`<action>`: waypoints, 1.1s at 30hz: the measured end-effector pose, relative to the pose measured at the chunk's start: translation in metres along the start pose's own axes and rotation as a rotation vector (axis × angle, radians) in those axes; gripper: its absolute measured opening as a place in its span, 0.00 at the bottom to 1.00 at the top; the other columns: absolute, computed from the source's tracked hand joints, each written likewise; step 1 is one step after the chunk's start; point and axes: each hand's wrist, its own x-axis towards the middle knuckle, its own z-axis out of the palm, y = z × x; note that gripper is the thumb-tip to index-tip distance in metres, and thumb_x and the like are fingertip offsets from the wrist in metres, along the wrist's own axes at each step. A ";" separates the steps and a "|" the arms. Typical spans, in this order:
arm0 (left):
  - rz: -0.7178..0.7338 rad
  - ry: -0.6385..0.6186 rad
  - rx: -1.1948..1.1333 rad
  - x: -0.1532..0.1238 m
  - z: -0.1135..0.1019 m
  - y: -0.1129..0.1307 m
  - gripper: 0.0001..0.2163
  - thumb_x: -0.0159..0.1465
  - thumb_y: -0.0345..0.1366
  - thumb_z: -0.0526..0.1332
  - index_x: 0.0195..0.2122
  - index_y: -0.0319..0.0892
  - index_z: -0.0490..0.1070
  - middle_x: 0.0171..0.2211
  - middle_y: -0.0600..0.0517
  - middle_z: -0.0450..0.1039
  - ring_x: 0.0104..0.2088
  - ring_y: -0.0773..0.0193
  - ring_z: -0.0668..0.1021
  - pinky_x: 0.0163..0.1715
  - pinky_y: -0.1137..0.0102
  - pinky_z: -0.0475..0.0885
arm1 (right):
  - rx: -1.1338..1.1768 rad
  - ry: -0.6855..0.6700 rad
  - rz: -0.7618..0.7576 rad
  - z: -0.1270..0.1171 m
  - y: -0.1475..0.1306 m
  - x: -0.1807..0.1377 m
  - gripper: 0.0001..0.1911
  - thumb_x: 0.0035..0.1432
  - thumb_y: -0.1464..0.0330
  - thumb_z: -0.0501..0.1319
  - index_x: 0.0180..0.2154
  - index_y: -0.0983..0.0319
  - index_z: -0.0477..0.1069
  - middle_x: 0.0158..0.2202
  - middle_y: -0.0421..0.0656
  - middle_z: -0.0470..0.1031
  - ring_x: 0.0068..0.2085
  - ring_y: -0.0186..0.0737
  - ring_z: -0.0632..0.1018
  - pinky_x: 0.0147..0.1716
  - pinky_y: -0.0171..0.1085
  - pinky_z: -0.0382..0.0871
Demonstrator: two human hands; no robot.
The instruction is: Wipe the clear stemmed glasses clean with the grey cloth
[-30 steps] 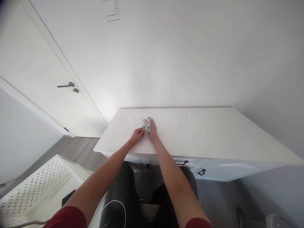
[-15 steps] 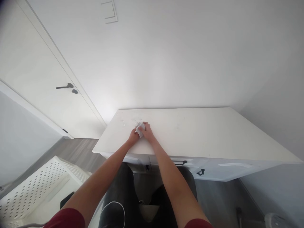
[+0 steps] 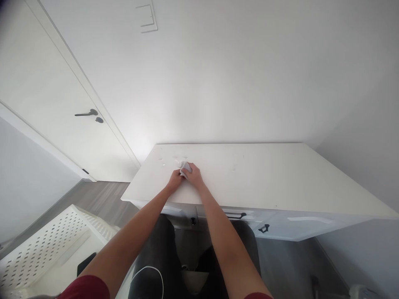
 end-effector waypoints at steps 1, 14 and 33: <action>0.000 -0.002 0.003 0.000 0.000 0.000 0.03 0.52 0.31 0.57 0.24 0.41 0.70 0.26 0.51 0.72 0.31 0.62 0.70 0.33 0.67 0.65 | -0.014 0.001 -0.002 0.000 0.001 0.000 0.22 0.60 0.55 0.65 0.53 0.57 0.76 0.49 0.46 0.79 0.49 0.50 0.77 0.53 0.48 0.70; 0.006 -0.028 0.033 0.004 0.003 -0.005 0.04 0.53 0.31 0.56 0.25 0.42 0.70 0.25 0.53 0.70 0.30 0.63 0.68 0.33 0.67 0.63 | -0.287 0.007 -0.081 0.002 0.001 -0.001 0.16 0.63 0.64 0.59 0.52 0.57 0.72 0.46 0.45 0.78 0.45 0.49 0.77 0.47 0.45 0.70; 0.003 0.015 -0.065 0.003 -0.001 0.002 0.11 0.66 0.41 0.59 0.41 0.42 0.78 0.35 0.50 0.74 0.32 0.63 0.72 0.40 0.64 0.71 | -0.323 0.187 0.023 -0.001 0.005 0.002 0.18 0.63 0.66 0.54 0.54 0.61 0.68 0.41 0.49 0.77 0.43 0.52 0.75 0.47 0.48 0.67</action>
